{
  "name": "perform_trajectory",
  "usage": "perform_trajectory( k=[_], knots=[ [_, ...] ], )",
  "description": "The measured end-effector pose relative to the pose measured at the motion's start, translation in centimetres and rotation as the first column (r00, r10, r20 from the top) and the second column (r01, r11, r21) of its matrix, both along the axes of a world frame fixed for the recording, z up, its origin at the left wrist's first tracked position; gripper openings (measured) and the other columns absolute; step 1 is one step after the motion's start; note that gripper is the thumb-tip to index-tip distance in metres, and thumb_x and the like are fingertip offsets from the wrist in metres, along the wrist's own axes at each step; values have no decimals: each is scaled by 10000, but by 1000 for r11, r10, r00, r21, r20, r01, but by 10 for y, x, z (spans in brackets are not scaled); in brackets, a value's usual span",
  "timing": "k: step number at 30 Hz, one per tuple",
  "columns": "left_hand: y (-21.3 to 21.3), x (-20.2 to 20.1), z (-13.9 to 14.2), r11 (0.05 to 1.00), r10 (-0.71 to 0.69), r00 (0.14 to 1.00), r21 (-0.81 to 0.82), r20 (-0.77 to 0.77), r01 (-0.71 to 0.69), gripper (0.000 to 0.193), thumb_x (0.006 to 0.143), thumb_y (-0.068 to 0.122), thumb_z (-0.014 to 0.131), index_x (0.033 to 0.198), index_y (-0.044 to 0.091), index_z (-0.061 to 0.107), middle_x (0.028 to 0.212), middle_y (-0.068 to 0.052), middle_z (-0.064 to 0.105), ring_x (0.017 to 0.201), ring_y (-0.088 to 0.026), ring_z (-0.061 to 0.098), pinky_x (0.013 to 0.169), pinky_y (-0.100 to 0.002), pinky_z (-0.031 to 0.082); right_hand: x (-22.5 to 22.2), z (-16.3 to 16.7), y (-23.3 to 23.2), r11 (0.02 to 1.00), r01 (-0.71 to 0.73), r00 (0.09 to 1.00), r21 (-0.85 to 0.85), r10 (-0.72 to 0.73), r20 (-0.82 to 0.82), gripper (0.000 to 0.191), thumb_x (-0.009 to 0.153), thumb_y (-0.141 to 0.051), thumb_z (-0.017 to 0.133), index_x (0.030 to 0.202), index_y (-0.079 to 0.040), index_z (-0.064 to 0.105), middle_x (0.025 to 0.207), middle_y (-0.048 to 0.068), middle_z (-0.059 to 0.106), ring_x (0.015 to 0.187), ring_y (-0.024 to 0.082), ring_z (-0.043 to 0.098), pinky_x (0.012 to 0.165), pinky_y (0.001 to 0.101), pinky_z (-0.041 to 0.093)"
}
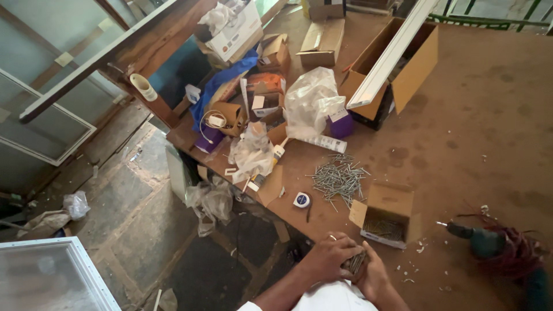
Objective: The person picks up nails from a pile on a workbench by hand and places them into an open cardboard box, repeating the transfer. They occasionally gather scattered nails from the table surface and hold a handful in one hand while adding more.
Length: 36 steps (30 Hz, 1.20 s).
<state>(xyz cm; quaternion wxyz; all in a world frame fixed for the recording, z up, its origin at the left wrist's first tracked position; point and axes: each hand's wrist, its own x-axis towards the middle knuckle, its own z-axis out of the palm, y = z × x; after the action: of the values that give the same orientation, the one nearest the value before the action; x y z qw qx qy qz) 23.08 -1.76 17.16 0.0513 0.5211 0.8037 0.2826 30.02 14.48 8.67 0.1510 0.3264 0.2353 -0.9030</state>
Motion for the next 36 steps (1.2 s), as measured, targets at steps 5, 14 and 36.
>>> perform_trajectory(
  k=[5,14,36],
  knots=[
    [0,-4,-5,1000,18,1000,-20,-16,-19,699,653,317,892,1300,127,705,1233,-65,687,1311,-293,573,1166,-455,379,-3,-8,1,998,-30,997,-46,26,-77,484,1029,-485,367,1138,-77,605,867,122,703,740,281,699,584,418,595],
    [4,-7,-13,998,5,1000,-69,-12,-6,708,649,338,891,1302,139,701,1226,-51,686,1301,-274,575,1155,-459,373,0,-16,-1,987,-18,993,-159,-1,-115,445,1009,-479,399,1084,-111,638,824,106,721,681,277,706,618,414,590],
    [-11,-25,-12,973,43,988,219,146,-75,279,773,168,821,1039,119,756,1106,-65,745,1143,-293,662,1029,-445,506,-2,-51,26,950,284,948,-131,-299,-113,411,1082,-415,409,1030,-63,615,913,119,667,883,281,660,838,426,564]
  ],
)
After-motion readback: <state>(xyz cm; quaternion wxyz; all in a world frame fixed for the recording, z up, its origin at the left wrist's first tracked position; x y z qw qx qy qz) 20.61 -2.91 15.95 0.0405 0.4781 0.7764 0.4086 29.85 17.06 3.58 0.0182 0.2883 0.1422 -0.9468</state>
